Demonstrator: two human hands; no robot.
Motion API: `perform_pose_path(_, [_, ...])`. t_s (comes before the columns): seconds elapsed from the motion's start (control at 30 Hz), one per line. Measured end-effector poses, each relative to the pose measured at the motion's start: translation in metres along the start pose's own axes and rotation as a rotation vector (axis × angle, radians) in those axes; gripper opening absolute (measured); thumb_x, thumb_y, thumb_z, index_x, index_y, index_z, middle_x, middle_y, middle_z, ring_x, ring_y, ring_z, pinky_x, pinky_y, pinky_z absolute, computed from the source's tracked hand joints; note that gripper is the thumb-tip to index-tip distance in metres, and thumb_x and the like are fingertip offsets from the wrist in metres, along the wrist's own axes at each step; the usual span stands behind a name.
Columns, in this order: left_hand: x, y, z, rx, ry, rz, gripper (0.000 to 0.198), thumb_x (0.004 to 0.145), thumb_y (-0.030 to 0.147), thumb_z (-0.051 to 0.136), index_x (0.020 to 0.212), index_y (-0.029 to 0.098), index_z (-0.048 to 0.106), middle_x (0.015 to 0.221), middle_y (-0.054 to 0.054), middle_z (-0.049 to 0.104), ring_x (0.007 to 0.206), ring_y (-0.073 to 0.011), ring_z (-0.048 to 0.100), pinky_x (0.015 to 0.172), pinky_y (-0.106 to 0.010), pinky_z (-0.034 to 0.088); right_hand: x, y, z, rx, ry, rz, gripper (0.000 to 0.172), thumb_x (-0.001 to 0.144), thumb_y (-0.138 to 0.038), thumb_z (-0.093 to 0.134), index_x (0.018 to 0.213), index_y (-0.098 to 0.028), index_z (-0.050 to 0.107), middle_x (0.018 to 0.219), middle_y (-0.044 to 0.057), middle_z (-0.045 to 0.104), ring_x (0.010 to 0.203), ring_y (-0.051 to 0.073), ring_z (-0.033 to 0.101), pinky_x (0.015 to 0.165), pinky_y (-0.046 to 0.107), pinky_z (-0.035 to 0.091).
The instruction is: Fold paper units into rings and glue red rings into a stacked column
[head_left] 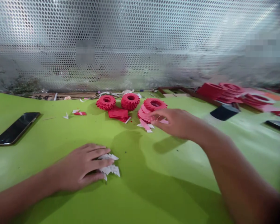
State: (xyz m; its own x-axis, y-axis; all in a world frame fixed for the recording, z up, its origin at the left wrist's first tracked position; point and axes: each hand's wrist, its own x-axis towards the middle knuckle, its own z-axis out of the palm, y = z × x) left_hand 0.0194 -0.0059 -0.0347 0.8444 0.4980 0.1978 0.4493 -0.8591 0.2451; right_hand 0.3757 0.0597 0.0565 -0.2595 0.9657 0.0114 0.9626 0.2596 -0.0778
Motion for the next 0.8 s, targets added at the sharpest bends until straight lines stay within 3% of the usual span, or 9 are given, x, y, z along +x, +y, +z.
perform_pose_path(0.1, [-0.002,0.0,-0.002,0.012,0.006,0.003,0.042,0.106,0.038,0.055,0.147,0.031,0.058,0.149,-0.007,0.063,0.131,-0.0297,0.063,0.111,-0.047,0.051,0.003,0.003,0.007,-0.089,-0.051,-0.001,0.045,0.095,-0.047,0.059,0.131,-0.022,0.07,0.125,0.013,0.075,0.102,0.034,0.073,0.08,0.041,0.055])
perform_pose_path(0.3, [-0.004,-0.001,-0.002,0.039,-0.028,-0.016,0.041,0.106,0.034,0.053,0.147,0.03,0.057,0.148,-0.007,0.065,0.131,-0.0298,0.063,0.111,-0.047,0.05,0.003,-0.02,0.033,-0.226,-0.089,-0.021,0.03,0.097,-0.033,0.056,0.116,-0.02,0.074,0.116,0.014,0.077,0.097,0.031,0.073,0.071,0.036,0.05])
perform_pose_path(0.47, [-0.005,-0.001,-0.002,0.037,-0.027,-0.014,0.041,0.107,0.035,0.052,0.148,0.031,0.056,0.148,-0.007,0.064,0.132,-0.0292,0.062,0.111,-0.045,0.049,0.001,-0.024,0.033,-0.24,-0.097,-0.031,0.026,0.098,-0.028,0.055,0.11,-0.016,0.074,0.109,0.015,0.078,0.091,0.03,0.073,0.068,0.035,0.048])
perform_pose_path(0.67, [-0.002,0.0,-0.004,0.048,-0.004,0.035,0.049,0.102,0.048,0.06,0.148,0.029,0.056,0.153,-0.011,0.059,0.126,-0.0323,0.065,0.106,-0.048,0.052,0.005,-0.028,0.035,-0.263,-0.092,-0.05,0.03,0.103,-0.027,0.046,0.097,-0.015,0.073,0.095,0.014,0.077,0.079,0.024,0.07,0.062,0.031,0.042])
perform_pose_path(0.8, [0.002,-0.001,-0.003,0.068,-0.012,0.079,0.039,0.107,0.04,0.051,0.143,0.026,0.06,0.146,-0.012,0.065,0.129,-0.0311,0.064,0.107,-0.05,0.051,0.012,-0.032,0.043,-0.283,-0.073,-0.044,0.027,0.1,-0.018,0.047,0.107,-0.01,0.072,0.097,0.016,0.077,0.086,0.027,0.072,0.064,0.031,0.042])
